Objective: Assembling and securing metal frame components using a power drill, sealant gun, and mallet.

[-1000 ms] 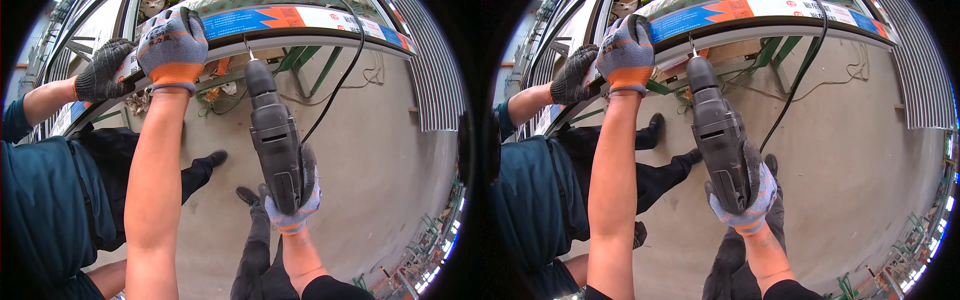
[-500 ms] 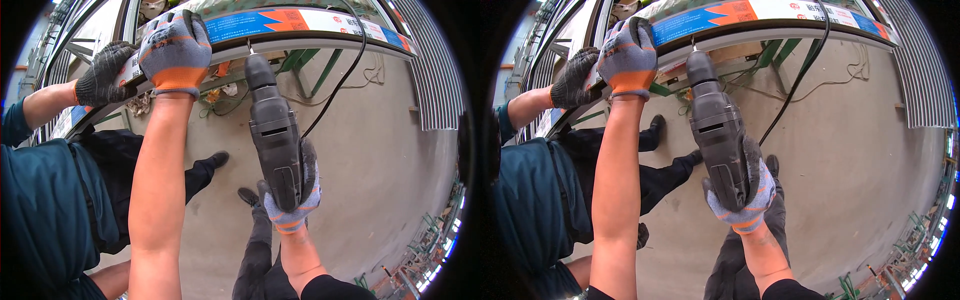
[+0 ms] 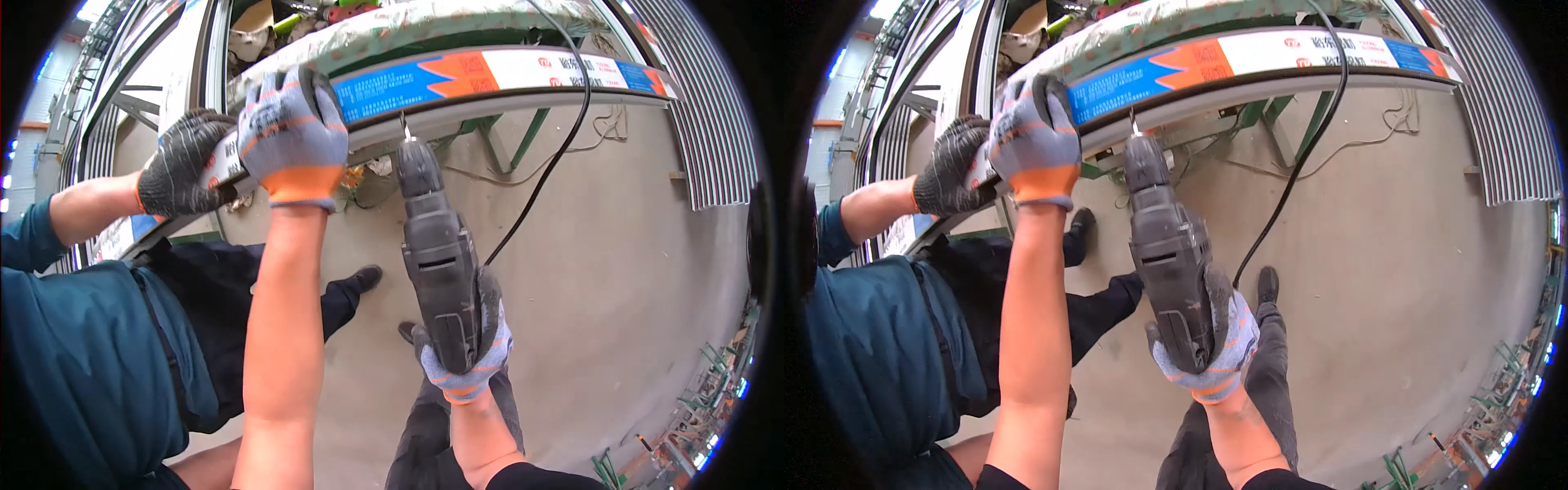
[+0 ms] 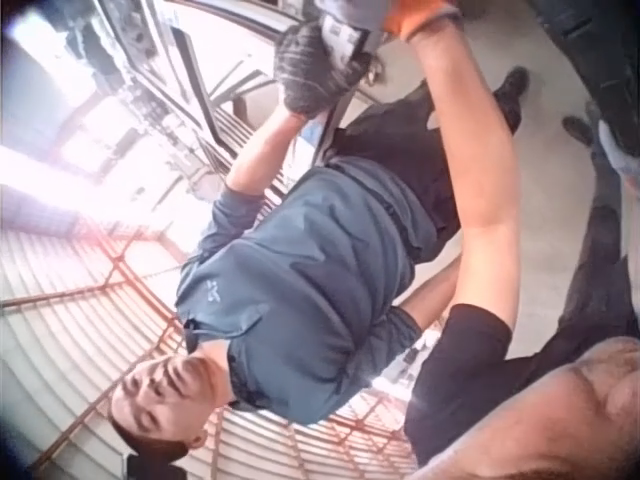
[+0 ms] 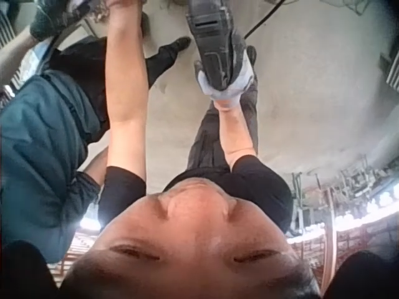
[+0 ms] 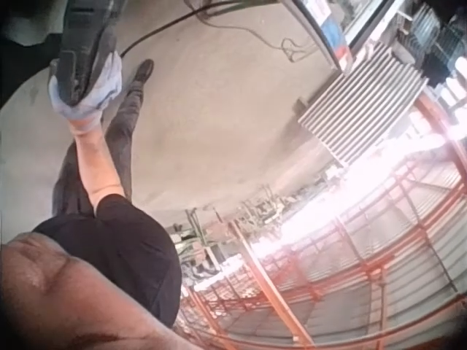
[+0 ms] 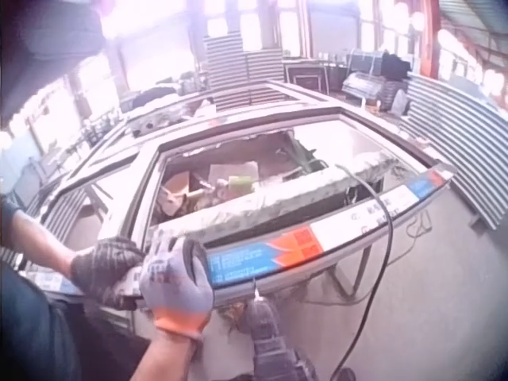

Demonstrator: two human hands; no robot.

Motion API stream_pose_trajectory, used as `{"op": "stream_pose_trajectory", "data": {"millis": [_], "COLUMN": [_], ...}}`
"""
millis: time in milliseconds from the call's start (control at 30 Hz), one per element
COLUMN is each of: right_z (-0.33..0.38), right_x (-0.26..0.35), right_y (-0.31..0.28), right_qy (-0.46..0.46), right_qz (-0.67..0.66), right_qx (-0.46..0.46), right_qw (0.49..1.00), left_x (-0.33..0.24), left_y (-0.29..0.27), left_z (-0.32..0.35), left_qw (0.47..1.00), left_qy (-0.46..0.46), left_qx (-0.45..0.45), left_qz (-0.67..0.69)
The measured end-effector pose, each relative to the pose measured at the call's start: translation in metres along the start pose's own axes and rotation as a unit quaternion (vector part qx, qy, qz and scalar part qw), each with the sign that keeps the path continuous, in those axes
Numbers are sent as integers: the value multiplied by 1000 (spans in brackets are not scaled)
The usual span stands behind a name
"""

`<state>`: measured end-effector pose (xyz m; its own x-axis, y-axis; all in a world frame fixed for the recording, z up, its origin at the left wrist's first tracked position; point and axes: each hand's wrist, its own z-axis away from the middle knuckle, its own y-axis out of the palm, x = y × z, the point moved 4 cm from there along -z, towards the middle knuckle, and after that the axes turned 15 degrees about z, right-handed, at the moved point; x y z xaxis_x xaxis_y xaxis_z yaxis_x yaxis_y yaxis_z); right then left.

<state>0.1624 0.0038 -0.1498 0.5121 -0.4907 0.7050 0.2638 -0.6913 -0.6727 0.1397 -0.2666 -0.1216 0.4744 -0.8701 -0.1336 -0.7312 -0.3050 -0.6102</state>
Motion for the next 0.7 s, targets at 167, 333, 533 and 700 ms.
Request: {"op": "stream_pose_trajectory", "data": {"millis": [167,333,533,700], "right_z": [6,-6,-2,-29], "right_x": [-7,-2,-10,-2], "right_y": [-7,-12,-13,-9], "right_qy": [-12,-104,-38,-59], "right_qz": [24,105,56,-11], "right_qx": [-4,6,-23,6], "right_qw": [1000,989,997,998], "left_x": [-13,-16,-29,-22], "left_y": [-3,-7,-6,-16], "left_z": [-7,-14,-20,-27], "left_qw": [999,997,985,996], "left_qy": [-12,-28,-69,-5], "left_qx": [35,67,150,84], "left_qz": [5,38,48,18]}}
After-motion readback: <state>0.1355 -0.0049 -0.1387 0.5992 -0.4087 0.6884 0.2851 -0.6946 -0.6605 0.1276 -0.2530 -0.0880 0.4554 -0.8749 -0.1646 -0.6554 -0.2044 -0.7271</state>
